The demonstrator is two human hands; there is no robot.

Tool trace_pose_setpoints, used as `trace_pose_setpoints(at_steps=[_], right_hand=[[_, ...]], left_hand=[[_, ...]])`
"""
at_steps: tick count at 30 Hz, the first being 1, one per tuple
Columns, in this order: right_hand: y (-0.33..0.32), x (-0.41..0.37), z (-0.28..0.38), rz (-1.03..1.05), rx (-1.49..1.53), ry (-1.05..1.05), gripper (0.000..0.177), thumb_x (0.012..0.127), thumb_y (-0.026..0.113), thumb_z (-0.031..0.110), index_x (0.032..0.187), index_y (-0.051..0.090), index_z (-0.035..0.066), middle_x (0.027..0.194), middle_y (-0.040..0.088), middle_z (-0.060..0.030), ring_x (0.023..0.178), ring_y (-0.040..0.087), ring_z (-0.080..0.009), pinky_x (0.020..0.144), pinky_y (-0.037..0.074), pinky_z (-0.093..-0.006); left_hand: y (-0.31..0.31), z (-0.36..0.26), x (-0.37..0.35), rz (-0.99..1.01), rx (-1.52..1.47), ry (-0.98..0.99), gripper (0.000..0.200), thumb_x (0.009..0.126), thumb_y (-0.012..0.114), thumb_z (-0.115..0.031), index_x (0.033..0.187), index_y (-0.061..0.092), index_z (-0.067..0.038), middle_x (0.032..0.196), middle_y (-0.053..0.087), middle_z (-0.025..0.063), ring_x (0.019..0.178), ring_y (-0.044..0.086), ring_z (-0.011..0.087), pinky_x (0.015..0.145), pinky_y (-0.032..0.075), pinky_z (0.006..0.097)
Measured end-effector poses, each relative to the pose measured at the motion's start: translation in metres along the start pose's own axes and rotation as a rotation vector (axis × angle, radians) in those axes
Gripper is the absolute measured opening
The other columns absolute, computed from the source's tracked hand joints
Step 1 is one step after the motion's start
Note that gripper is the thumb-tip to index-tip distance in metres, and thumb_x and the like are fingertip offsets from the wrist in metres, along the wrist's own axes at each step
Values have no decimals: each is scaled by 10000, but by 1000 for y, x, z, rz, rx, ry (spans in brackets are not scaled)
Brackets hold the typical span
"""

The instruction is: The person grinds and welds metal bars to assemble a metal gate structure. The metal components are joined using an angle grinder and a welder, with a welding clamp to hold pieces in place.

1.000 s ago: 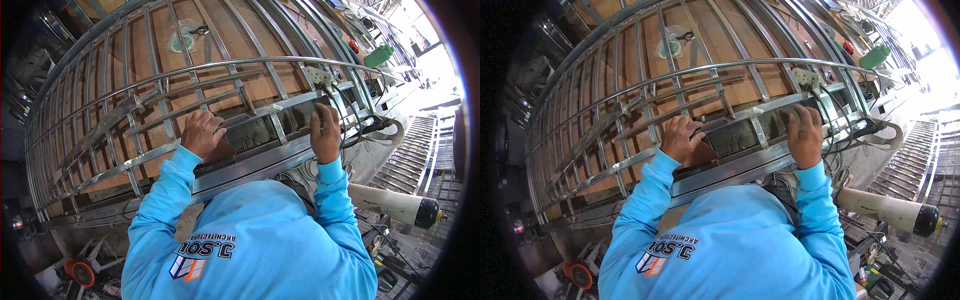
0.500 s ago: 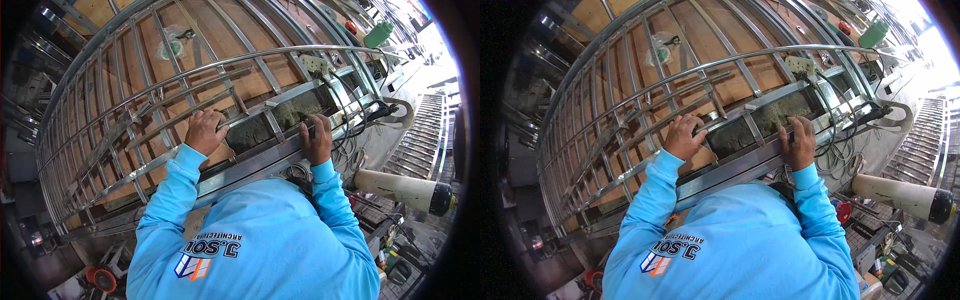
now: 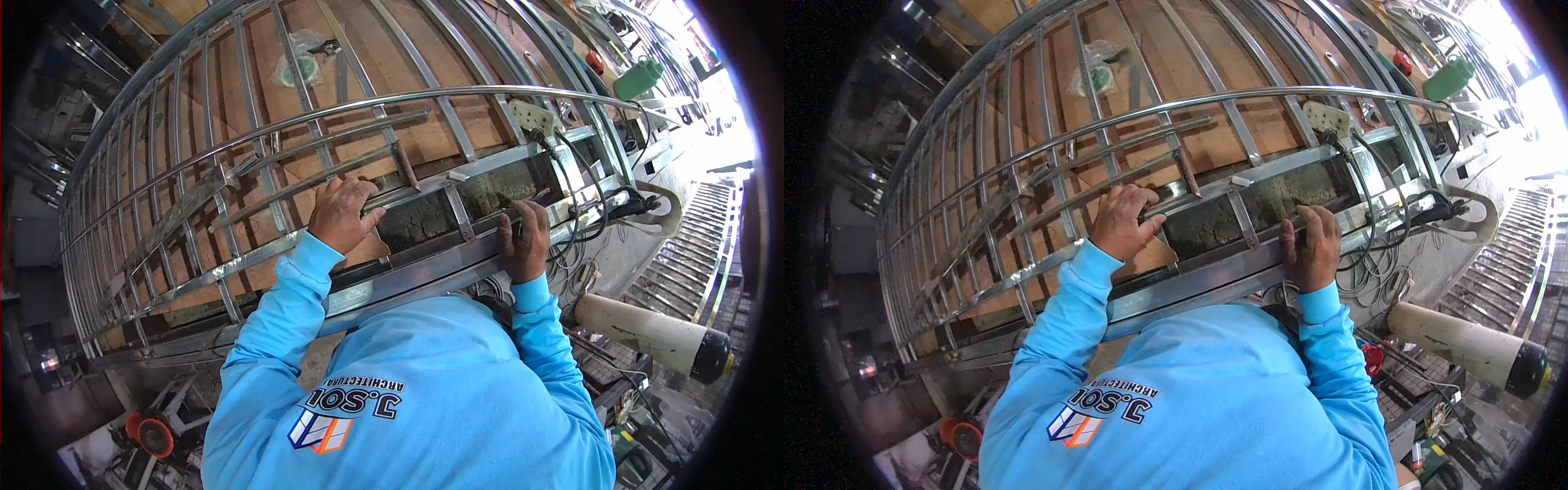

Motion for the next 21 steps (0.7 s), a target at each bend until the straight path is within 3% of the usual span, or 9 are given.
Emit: trace_pose_setpoints(at_steps=[5,8,14,17,21], right_hand=[[1,0,0,17,-11,13,300,920,728,177,1171,653,31,1153,639,-207,1070,602,-410,954,480,-489],[3,-1,-3,15,-10,-13,307,927,722,178,1180,644,21,1144,632,-211,1062,597,-411,941,480,-490],[3,0,1,41,-21,-7,272,940,686,149,1173,648,12,1143,632,-202,1065,598,-399,948,470,-489],[4,0,1,59,-42,3,279,939,689,150,1177,650,11,1143,634,-201,1065,599,-395,951,472,-485],[4,1,1,53,-64,-8,286,938,694,152,1183,651,10,1143,637,-198,1067,602,-390,959,471,-479]], left_hand=[[-24,5,-12,-7,-13,-12,460,791,853,-307,1155,639,-124,1140,643,85,1073,581,328,932,452,481],[-32,23,-31,-111,-42,12,490,772,870,-300,1165,634,-128,1112,630,93,1073,578,337,940,460,482],[-27,36,-61,-89,-45,-112,414,769,875,-291,1074,659,-112,1077,614,103,1076,577,343,947,469,480],[-25,38,-60,-131,-75,-79,383,768,863,-257,1046,659,-89,1056,618,122,987,585,359,894,468,486],[-17,41,-59,-123,-94,-105,351,775,855,-275,1017,667,-103,1065,614,100,1064,578,342,926,472,485]])
Point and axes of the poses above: each hand's wrist, its own x-axis towards the middle knuckle, its own y-axis out of the palm, z = x × y, the point moved 4 cm from there along x, towards the middle knuckle
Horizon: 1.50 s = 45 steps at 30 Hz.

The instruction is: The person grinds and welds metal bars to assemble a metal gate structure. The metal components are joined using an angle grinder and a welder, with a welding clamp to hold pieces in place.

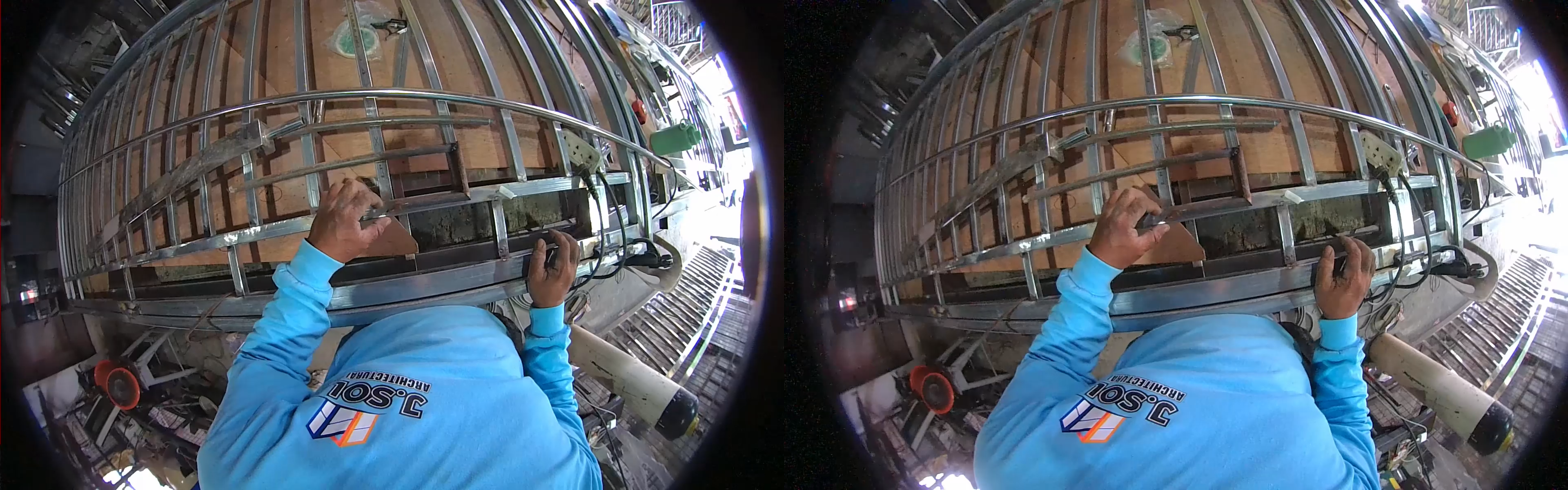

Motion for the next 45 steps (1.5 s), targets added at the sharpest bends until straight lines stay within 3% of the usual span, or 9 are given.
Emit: trace_pose_setpoints(at_steps=[11,29,32,35,38,45], right_hand=[[2,-1,-2,-8,9,28,272,949,678,161,1169,652,5,1118,639,-201,1052,605,-391,957,471,-482],[2,-1,-3,-19,-10,31,276,939,691,165,1157,655,-1,1124,640,-208,1046,607,-392,947,475,-476],[2,-1,-3,-15,-10,29,274,934,692,156,1156,655,-1,1126,639,-208,1052,607,-393,949,476,-477],[2,-1,-2,-12,-11,30,278,929,695,147,1158,652,-5,1123,639,-211,1051,607,-395,950,476,-478],[2,-1,-3,-11,-15,26,275,930,692,144,1156,652,-6,1121,638,-211,1047,609,-397,946,478,-480],[1,0,-1,-3,-27,37,267,934,690,149,1147,654,-8,1115,636,-209,1042,609,-397,932,482,-478]], left_hand=[[0,-7,8,-55,-59,66,272,775,826,-194,938,641,-80,1000,608,116,962,599,357,861,478,486],[4,-2,8,-34,-158,15,268,740,852,-160,857,622,-87,974,583,82,984,579,318,859,479,477],[-1,-6,11,-88,-165,66,244,745,828,-117,848,612,-66,918,585,108,874,596,340,786,486,471],[0,-6,10,-76,-143,61,242,745,830,-127,835,615,-63,923,584,106,885,595,339,787,490,473],[2,-5,10,-50,-159,34,244,748,830,-133,847,618,-65,935,587,105,898,595,337,806,492,475],[3,-8,10,-136,-109,105,367,761,858,-213,1039,650,-93,1005,597,109,966,600,353,860,495,485]])
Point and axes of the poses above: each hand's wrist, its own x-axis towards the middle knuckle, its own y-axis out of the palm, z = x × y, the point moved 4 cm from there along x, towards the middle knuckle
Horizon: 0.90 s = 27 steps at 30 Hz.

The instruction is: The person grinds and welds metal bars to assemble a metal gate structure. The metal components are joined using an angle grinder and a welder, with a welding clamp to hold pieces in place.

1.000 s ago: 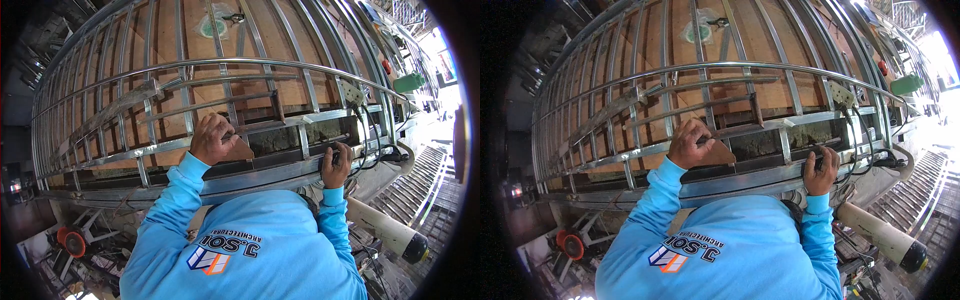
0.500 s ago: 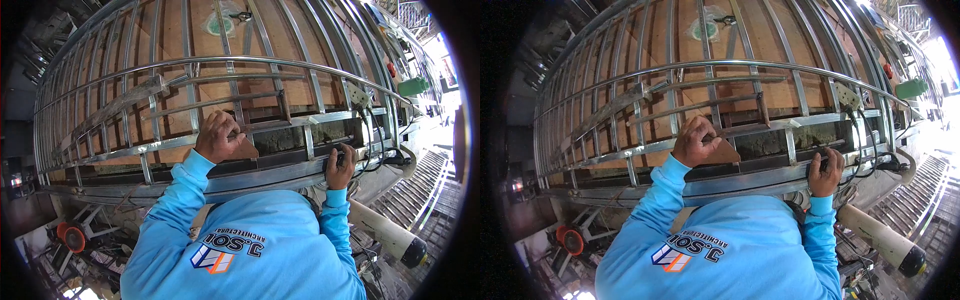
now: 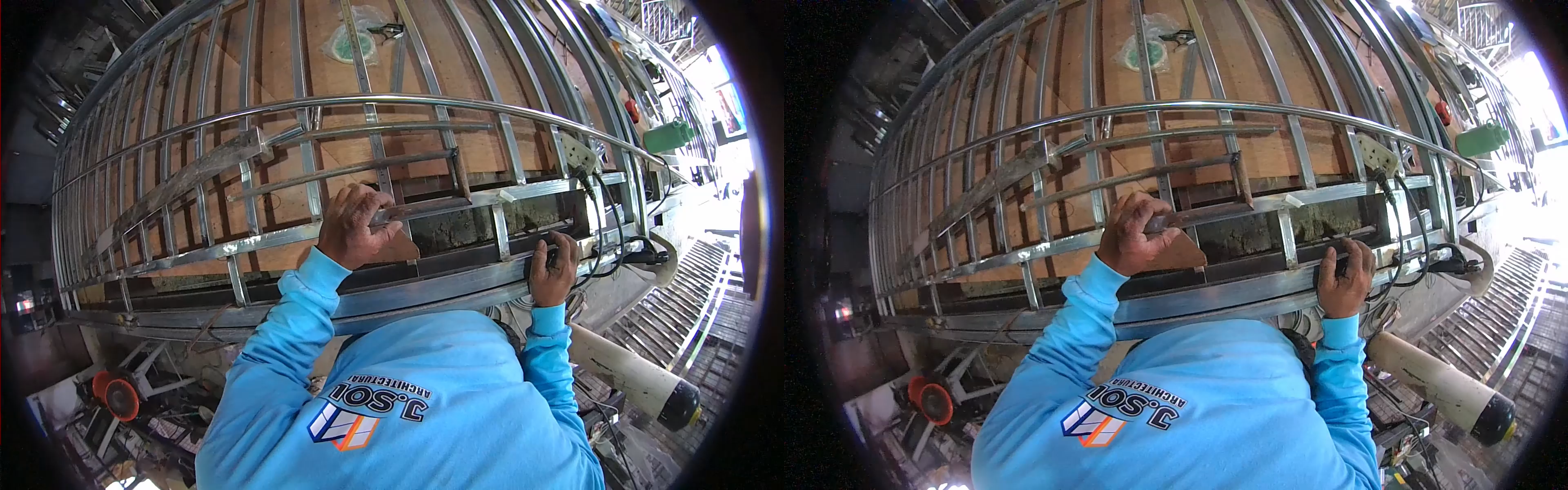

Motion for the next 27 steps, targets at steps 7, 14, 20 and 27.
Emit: trace_pose_setpoints(at_steps=[7,14,20,27], right_hand=[[-1,2,4,-5,15,-12,256,937,686,141,1145,656,-6,1110,635,-205,1037,606,-396,933,482,-478],[0,1,2,6,-4,20,258,931,691,145,1147,666,8,1115,642,-193,1055,599,-385,956,469,-476],[-1,2,3,1,-11,-6,260,923,694,149,1143,668,13,1110,645,-193,1054,597,-385,954,465,-481],[0,2,3,1,-12,-3,266,919,694,151,1140,664,6,1115,644,-197,1055,595,-392,953,465,-486]], left_hand=[[12,-2,-1,-4,41,-40,381,769,862,-237,1069,666,-108,1021,591,106,982,594,351,869,497,485],[12,-5,2,10,61,-63,335,775,859,-229,1031,681,-108,1007,579,99,981,593,333,869,498,478],[14,-4,3,9,53,-73,299,797,848,-252,997,690,-94,992,575,93,967,593,324,861,500,473],[15,-5,3,18,58,-60,294,814,837,-261,997,688,-86,983,572,95,951,594,327,848,500,473]])
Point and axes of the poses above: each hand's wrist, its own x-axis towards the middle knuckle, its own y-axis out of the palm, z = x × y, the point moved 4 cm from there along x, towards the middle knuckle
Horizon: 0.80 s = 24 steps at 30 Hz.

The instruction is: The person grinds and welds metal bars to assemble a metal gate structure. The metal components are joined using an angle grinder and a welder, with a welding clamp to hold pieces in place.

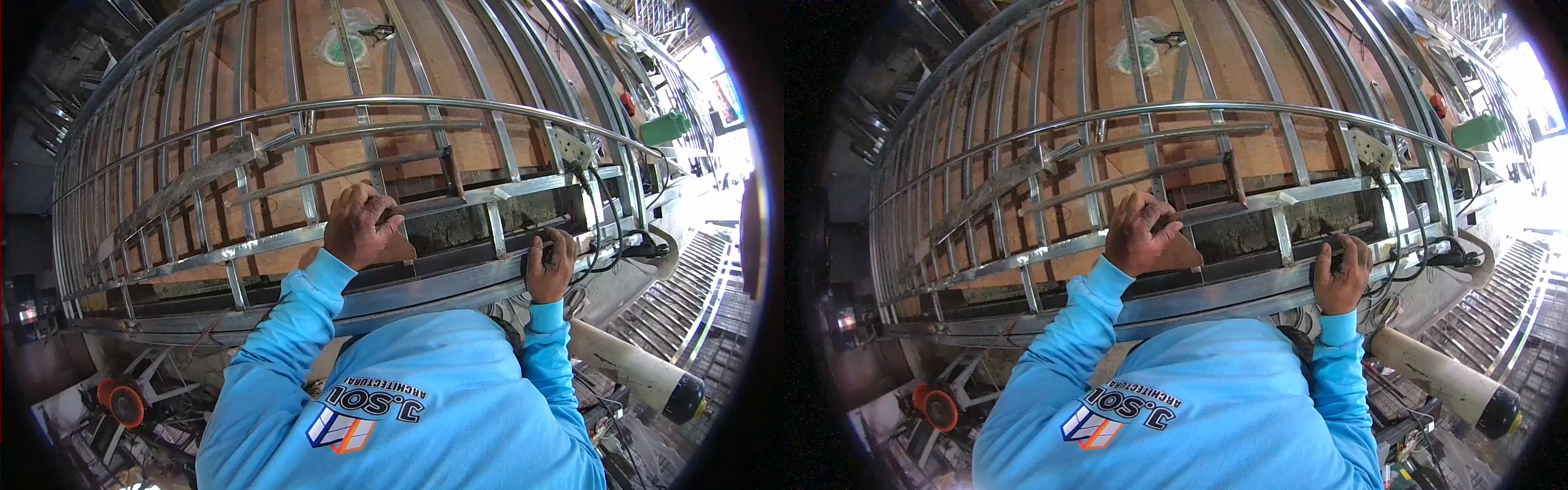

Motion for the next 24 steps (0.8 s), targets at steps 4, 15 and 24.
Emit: trace_pose_setpoints(at_steps=[4,15,24], right_hand=[[2,-1,-4,15,11,17,264,922,691,155,1134,661,2,1117,643,-198,1060,593,-395,954,465,-487],[1,-2,-3,-13,6,21,271,914,698,151,1141,664,7,1128,645,-198,1072,593,-396,967,466,-488],[0,-2,-5,-1,11,40,284,902,712,156,1144,671,14,1128,645,-204,1079,594,-400,965,471,-490]], left_hand=[[2,1,-1,-2,11,18,333,804,845,-277,1019,680,-84,991,571,101,960,596,330,848,498,477],[3,-12,1,-14,88,87,484,774,862,-365,1127,648,-111,1044,571,95,1002,579,333,875,456,485],[27,-35,18,40,103,131,415,779,855,-328,1081,653,-126,1051,609,74,975,587,310,847,438,487]])
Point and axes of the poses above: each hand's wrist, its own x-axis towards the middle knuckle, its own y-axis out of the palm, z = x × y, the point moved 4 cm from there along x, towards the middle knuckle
